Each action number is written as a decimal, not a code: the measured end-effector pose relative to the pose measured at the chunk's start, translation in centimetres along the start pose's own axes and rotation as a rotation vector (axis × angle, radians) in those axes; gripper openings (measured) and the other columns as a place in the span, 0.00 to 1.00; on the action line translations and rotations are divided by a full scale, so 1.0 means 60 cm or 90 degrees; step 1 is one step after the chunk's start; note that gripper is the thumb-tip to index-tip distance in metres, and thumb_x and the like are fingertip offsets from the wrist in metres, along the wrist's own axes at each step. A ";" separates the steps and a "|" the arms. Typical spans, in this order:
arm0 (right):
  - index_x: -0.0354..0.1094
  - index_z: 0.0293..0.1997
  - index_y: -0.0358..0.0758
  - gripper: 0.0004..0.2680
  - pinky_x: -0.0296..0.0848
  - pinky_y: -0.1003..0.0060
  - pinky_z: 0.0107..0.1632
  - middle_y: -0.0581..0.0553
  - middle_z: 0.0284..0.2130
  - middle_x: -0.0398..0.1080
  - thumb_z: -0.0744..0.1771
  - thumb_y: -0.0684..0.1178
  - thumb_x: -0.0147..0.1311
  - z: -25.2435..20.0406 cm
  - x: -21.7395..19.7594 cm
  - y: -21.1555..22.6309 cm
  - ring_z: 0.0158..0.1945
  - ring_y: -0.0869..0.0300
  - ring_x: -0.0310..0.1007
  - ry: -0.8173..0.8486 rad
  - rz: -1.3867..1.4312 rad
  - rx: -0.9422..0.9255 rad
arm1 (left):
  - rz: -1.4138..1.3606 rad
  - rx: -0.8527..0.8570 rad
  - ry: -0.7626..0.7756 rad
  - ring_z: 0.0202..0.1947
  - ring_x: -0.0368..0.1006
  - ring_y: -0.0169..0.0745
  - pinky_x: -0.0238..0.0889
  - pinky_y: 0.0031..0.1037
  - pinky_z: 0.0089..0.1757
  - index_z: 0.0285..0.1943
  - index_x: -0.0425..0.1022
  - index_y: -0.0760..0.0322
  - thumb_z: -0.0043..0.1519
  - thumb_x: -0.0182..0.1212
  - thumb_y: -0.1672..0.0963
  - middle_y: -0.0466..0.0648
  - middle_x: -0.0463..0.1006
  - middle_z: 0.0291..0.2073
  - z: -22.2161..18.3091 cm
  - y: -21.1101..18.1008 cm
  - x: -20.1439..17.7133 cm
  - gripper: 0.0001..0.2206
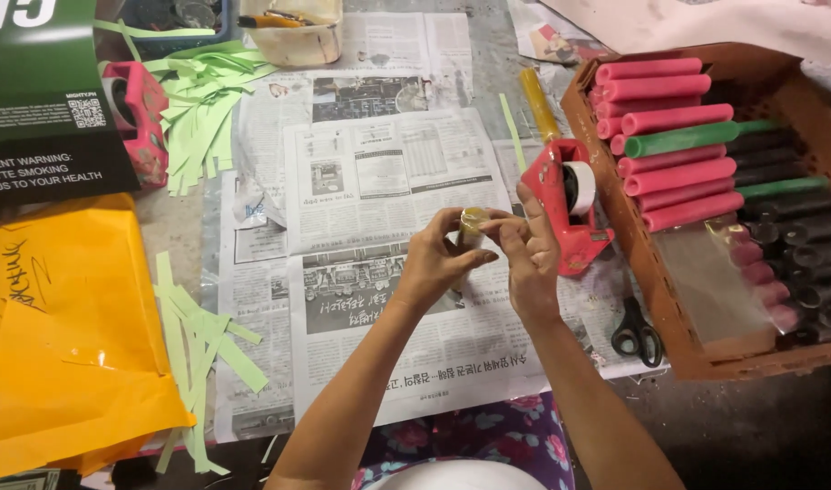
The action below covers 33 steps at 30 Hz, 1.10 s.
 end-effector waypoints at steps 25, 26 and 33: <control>0.44 0.77 0.39 0.33 0.81 0.69 0.42 0.42 0.36 0.69 0.65 0.37 0.63 0.032 -0.039 -0.027 0.39 0.63 0.71 0.061 -0.172 0.111 | 0.179 0.201 0.029 0.25 0.77 0.51 0.70 0.41 0.34 0.61 0.71 0.54 0.57 0.71 0.51 0.51 0.82 0.27 -0.049 -0.044 0.020 0.24; 0.45 0.77 0.39 0.32 0.80 0.69 0.41 0.42 0.37 0.69 0.65 0.38 0.63 0.032 -0.039 -0.030 0.39 0.63 0.72 0.058 -0.179 0.127 | 0.162 0.164 0.058 0.28 0.79 0.55 0.70 0.44 0.36 0.68 0.62 0.56 0.57 0.71 0.52 0.53 0.83 0.36 -0.050 -0.052 0.016 0.30; 0.56 0.72 0.37 0.24 0.78 0.57 0.45 0.29 0.54 0.71 0.65 0.39 0.45 0.005 -0.026 -0.094 0.50 0.48 0.76 0.048 0.042 0.458 | 0.279 0.223 0.086 0.24 0.79 0.53 0.72 0.38 0.32 0.76 0.59 0.48 0.57 0.71 0.53 0.49 0.83 0.26 -0.059 -0.021 0.023 0.36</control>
Point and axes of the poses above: each hand's wrist, its own z-axis towards the middle knuckle, its own x-axis out of the palm, y = z × x, the point moved 5 cm from there along z, towards the middle knuckle
